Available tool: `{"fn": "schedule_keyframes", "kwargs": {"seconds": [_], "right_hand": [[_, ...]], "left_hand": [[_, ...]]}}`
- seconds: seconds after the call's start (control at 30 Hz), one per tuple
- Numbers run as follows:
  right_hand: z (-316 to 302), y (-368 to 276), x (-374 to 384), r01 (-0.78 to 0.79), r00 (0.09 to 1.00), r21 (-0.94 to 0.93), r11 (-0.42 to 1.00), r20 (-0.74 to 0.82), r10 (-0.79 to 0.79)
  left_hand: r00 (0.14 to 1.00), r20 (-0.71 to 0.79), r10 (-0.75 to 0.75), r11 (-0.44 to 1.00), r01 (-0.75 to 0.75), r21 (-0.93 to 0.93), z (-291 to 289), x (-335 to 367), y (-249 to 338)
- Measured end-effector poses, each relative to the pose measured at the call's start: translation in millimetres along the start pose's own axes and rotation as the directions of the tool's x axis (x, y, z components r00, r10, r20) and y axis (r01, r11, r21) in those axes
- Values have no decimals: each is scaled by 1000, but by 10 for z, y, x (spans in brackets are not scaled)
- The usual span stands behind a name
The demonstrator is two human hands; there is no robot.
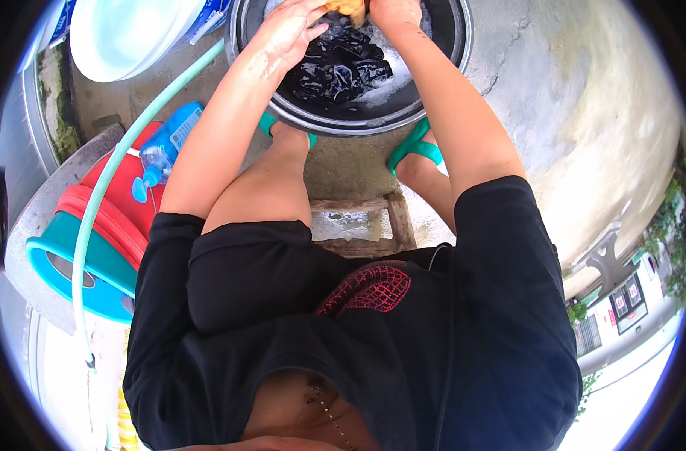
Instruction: The person washes garments in a bucket of soapy water, wrings them out by hand, and uses a hose to fill the bucket with water.
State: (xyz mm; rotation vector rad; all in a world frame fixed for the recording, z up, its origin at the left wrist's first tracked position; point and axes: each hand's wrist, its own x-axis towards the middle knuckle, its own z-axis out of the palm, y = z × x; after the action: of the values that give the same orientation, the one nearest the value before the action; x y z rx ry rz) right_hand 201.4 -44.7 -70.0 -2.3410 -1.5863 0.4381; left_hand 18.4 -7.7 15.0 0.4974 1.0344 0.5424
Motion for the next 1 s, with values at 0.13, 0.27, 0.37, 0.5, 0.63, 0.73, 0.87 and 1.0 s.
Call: {"fn": "schedule_keyframes", "kwargs": {"seconds": [0.13,0.27,0.37,0.5,0.63,0.73,0.87,1.0], "right_hand": [[79,-24,-229,107,992,-277,955,-39,-122],[31,-15,-267,-59,946,162,985,324,3],[-647,-842,-583,2,959,598,801,227,-172],[-958,-1428,-971,269,940,508,818,48,-339],[-697,-1264,-795,307,951,334,891,-77,-299],[-402,-834,-442,67,988,162,984,127,-88],[-336,-334,-143,-13,995,165,986,99,-4],[-105,-40,-182,-106,961,-143,984,-268,65]], "left_hand": [[996,-82,28,998,-24,53,-425,65,-235],[993,-53,-106,984,97,-147,-386,181,-356],[982,31,-187,960,189,-207,-409,166,-234],[942,282,-184,911,271,-311,-523,186,-191],[993,102,-65,910,101,-402,-431,189,-357],[998,39,-48,998,49,-40,-380,256,-342],[996,79,-42,998,46,-51,-92,36,-50],[991,-116,69,987,-51,153,-274,-47,-100]]}}
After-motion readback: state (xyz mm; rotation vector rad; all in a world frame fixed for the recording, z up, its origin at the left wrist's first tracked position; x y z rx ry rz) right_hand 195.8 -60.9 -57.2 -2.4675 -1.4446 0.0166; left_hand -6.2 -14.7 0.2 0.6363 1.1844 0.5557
